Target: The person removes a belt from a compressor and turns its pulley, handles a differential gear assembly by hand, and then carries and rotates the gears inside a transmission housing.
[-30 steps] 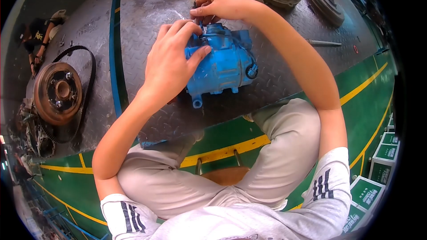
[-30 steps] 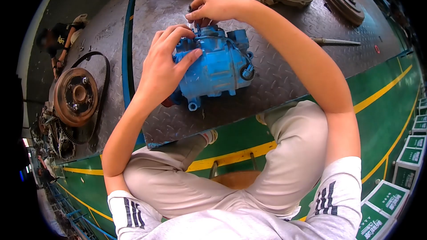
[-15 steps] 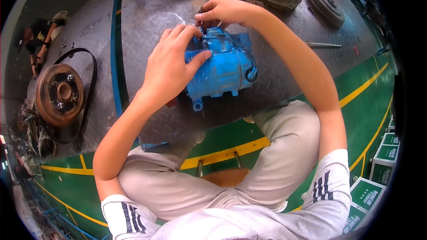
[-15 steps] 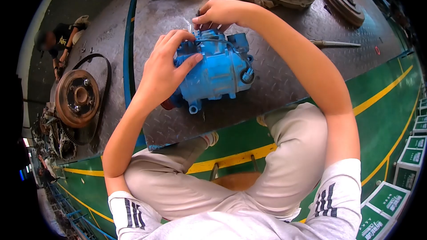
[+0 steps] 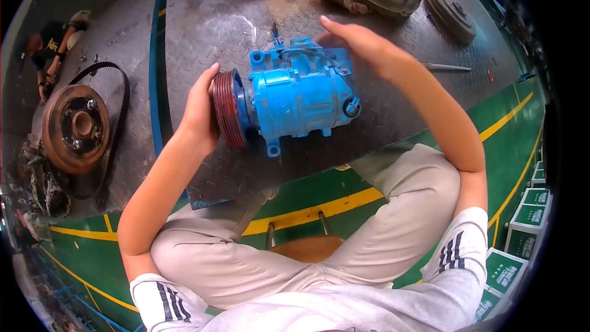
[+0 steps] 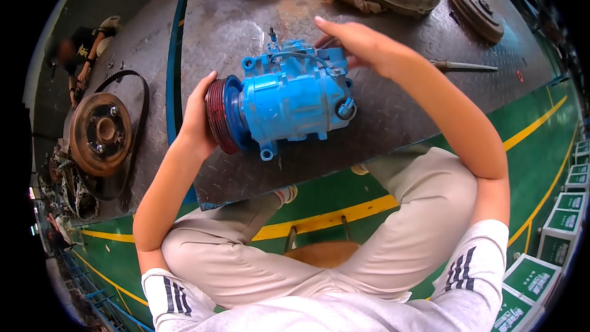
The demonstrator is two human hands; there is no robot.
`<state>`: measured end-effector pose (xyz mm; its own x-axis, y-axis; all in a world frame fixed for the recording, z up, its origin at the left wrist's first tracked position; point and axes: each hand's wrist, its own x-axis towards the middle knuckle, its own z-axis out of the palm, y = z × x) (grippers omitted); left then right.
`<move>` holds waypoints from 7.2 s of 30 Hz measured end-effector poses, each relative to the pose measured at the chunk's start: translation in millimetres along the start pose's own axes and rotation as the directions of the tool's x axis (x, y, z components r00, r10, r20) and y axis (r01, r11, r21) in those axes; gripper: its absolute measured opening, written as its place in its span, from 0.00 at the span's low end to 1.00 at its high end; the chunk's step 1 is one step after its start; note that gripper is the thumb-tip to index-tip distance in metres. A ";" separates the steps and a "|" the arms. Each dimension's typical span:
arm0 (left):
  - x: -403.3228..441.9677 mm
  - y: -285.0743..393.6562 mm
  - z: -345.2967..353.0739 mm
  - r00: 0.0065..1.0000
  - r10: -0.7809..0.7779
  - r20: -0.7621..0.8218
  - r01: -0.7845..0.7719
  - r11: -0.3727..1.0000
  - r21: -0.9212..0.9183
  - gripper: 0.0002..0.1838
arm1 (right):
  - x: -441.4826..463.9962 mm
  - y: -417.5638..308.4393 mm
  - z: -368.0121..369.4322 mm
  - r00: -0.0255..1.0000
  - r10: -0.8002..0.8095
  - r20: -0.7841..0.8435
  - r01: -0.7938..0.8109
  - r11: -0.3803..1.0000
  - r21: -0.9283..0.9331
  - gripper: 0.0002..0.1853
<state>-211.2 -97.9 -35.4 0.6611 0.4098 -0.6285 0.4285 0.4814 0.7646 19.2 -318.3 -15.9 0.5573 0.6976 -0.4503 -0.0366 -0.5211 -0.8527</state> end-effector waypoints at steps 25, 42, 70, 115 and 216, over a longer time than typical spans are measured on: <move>-0.7 7.3 19.1 0.908 0.418 0.007 -0.409 0.891 -0.200 0.27 | -9.4 18.6 60.4 0.490 -0.781 -0.388 0.860 0.507 0.066 0.27; -9.8 58.1 50.0 0.328 0.669 0.667 -0.899 0.005 0.437 0.27 | -5.4 38.4 37.5 0.537 -0.780 -0.320 0.826 0.564 0.010 0.29; -15.2 47.0 60.8 0.172 0.785 0.595 -0.916 -0.095 0.390 0.33 | -10.1 35.9 32.5 0.524 -0.819 -0.235 0.835 0.548 -0.047 0.31; -13.6 47.7 60.9 0.166 0.798 0.579 -0.912 -0.100 0.399 0.21 | -44.7 -4.1 32.3 0.251 -0.966 0.067 0.884 0.201 -0.421 0.31; 6.2 66.3 49.6 0.075 0.708 0.702 -0.984 -0.062 0.168 0.16 | -42.3 -0.6 47.3 0.255 -0.966 0.041 0.848 0.203 -0.489 0.20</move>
<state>-148.0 -101.9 18.5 0.7857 -0.1724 0.5941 -0.5735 -0.5628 0.5953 -43.7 -324.2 -8.9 0.1437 0.7015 0.6980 0.8707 0.2456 -0.4260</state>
